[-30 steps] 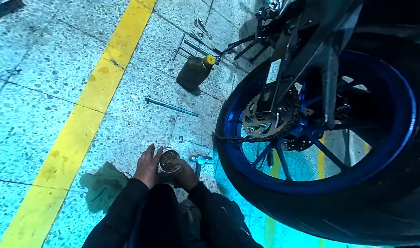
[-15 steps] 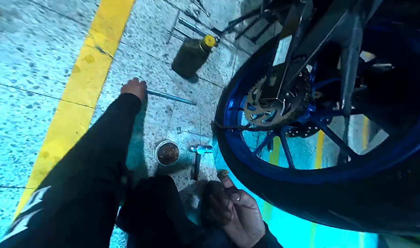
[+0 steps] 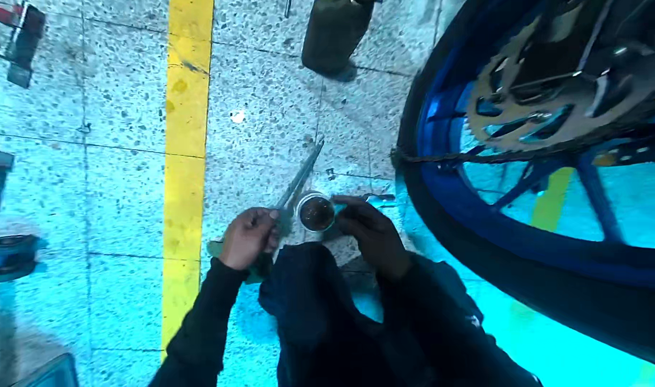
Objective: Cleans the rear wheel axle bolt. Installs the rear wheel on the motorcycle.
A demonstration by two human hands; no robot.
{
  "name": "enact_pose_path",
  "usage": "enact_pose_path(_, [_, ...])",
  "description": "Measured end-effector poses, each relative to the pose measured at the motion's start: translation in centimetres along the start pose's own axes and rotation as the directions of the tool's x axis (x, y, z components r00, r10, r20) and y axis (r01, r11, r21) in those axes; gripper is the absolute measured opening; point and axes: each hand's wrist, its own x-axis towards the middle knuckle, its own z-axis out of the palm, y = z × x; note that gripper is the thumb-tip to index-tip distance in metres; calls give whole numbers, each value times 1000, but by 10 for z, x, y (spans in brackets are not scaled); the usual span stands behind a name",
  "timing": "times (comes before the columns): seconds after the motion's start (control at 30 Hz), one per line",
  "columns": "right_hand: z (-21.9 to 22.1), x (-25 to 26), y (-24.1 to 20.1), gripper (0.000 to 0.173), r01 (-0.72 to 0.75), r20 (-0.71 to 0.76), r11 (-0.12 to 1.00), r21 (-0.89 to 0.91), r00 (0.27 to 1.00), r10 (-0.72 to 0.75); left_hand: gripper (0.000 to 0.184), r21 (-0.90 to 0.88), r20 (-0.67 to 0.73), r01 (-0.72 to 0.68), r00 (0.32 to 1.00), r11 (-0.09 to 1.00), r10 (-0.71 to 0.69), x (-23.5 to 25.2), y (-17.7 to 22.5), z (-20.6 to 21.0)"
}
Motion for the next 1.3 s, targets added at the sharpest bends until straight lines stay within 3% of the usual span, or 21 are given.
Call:
enact_pose_path(0.17, [22, 61, 21, 41, -10, 73, 983, -185, 997, 24, 43, -356, 22, 45, 999, 934, -40, -25, -18, -1])
enact_pose_path(0.3, [36, 99, 22, 44, -74, 122, 912, -403, 983, 133, 48, -483, 48, 219, 973, 848, -225, -38, -15, 0])
enact_pose_path(0.4, [56, 83, 21, 39, 81, 235, 860, -504, 971, 46, 46, -515, 29, 216, 972, 830, -235, -47, -21, -3])
enact_pose_path(0.5, [66, 44, 20, 36, 210, 375, 902, -378, 925, -58, 44, -483, -63, 138, 980, 865, -191, -63, -21, -6])
enact_pose_path(0.57, [68, 39, 28, 43, 178, 336, 935, -308, 939, -68, 37, -418, -119, 51, 987, 907, -110, -75, -26, -7])
enact_pose_path(0.63, [73, 48, 29, 53, 39, 335, 937, -347, 939, 85, 32, -382, -143, 20, 986, 924, -81, -86, -31, -8])
enact_pose_path(0.7, [86, 53, 24, 61, -92, 390, 916, -391, 885, 255, 28, -365, -179, 12, 980, 931, -83, -93, -34, -7])
enact_pose_path(0.77, [101, 35, 25, 58, -75, 465, 931, -358, 850, 247, 29, -396, -194, 10, 977, 918, -94, -98, -38, -8])
enact_pose_path(0.83, [110, 6, 28, 51, -61, 512, 985, -159, 848, 135, 33, -453, -189, 4, 977, 892, -101, -103, -44, -12])
enact_pose_path(0.93, [116, -4, 27, 45, -212, 507, 957, 197, 858, 86, 36, -512, -189, 5, 975, 859, -119, -108, -55, -18])
enact_pose_path(0.97, [119, 5, 27, 52, -226, 490, 961, 161, 863, 122, 37, -526, -190, 0, 975, 850, -117, -109, -59, -19])
enact_pose_path(1.03, [128, 25, 27, 62, -210, 486, 965, -159, 834, 262, 38, -550, -193, -12, 975, 835, -112, -112, -65, -19])
enact_pose_path(1.1, [136, 22, 21, 58, -136, 534, 936, -323, 790, 300, 38, -574, -191, -1, 973, 819, -132, -115, -67, -20])
enact_pose_path(1.2, [133, -5, 15, 41, -175, 665, 983, -47, 729, 162, 44, -687, -141, 70, 964, 723, -227, -114, -70, -26])
enact_pose_path(1.27, [131, -4, 26, 47, -219, 611, 973, 75, 781, 128, 47, -786, -49, 157, 948, 598, -313, -117, -69, -28])
enact_pose_path(1.3, [133, 6, 33, 55, -209, 555, 978, 8, 815, 169, 47, -831, -8, 185, 939, 525, -344, -117, -67, -28])
